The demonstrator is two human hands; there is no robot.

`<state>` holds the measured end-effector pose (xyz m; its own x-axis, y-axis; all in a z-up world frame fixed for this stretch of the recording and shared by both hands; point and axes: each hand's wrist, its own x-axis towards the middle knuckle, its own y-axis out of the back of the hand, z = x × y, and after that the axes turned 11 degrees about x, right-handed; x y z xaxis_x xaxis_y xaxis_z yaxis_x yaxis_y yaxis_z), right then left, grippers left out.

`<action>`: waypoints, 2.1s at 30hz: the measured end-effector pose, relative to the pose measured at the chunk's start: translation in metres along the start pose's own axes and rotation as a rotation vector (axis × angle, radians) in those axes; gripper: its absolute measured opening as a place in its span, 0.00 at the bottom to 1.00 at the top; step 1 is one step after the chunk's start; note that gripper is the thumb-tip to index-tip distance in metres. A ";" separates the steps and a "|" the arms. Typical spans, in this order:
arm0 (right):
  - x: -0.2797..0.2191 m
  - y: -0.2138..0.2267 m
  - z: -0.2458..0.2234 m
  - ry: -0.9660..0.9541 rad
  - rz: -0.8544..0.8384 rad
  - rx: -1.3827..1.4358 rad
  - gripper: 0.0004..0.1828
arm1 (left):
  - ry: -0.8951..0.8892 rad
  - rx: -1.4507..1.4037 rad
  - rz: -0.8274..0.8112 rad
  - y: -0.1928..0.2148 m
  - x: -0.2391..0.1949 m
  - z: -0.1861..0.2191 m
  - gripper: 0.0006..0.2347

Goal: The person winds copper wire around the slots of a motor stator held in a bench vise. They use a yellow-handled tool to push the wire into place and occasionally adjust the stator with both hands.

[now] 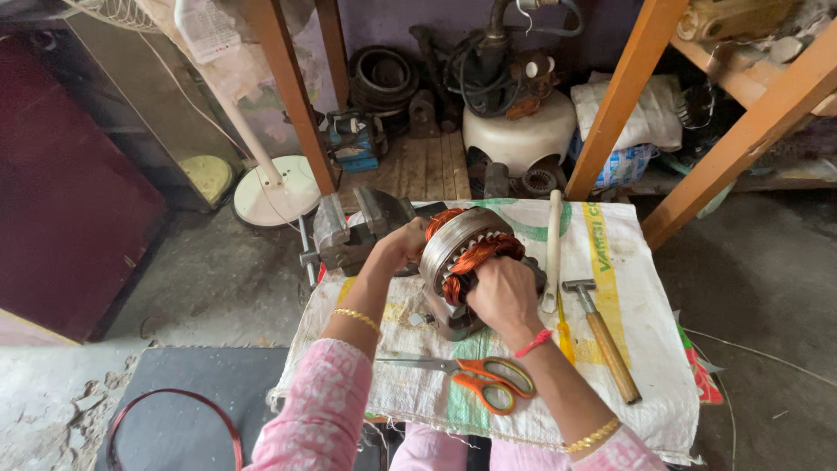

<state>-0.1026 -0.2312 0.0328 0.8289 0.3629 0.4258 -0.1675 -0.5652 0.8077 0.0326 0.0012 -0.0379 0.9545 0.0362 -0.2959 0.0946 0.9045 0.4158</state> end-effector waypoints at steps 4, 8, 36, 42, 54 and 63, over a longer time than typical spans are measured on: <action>-0.009 0.009 -0.002 0.089 0.171 0.039 0.04 | -0.149 0.137 -0.030 -0.001 0.014 -0.009 0.11; -0.019 0.020 -0.012 0.041 0.171 0.119 0.07 | -0.164 0.079 0.002 -0.004 0.022 -0.015 0.09; -0.015 0.007 0.008 0.097 0.156 0.152 0.14 | -0.211 -0.159 -0.108 -0.005 -0.010 -0.011 0.18; -0.011 0.013 0.005 -0.007 0.034 0.082 0.05 | -0.150 -0.130 -0.065 -0.008 -0.003 -0.012 0.09; -0.025 0.033 -0.008 -0.053 0.040 0.148 0.13 | -0.058 -0.206 -0.045 -0.007 -0.006 -0.017 0.24; -0.035 0.041 -0.014 -0.107 0.110 0.249 0.07 | 0.004 -0.355 -0.103 -0.007 -0.021 -0.009 0.29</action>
<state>-0.1462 -0.2571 0.0565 0.8667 0.2167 0.4493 -0.1344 -0.7661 0.6286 0.0097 -0.0016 -0.0428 0.9440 -0.0619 -0.3242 0.0858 0.9945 0.0598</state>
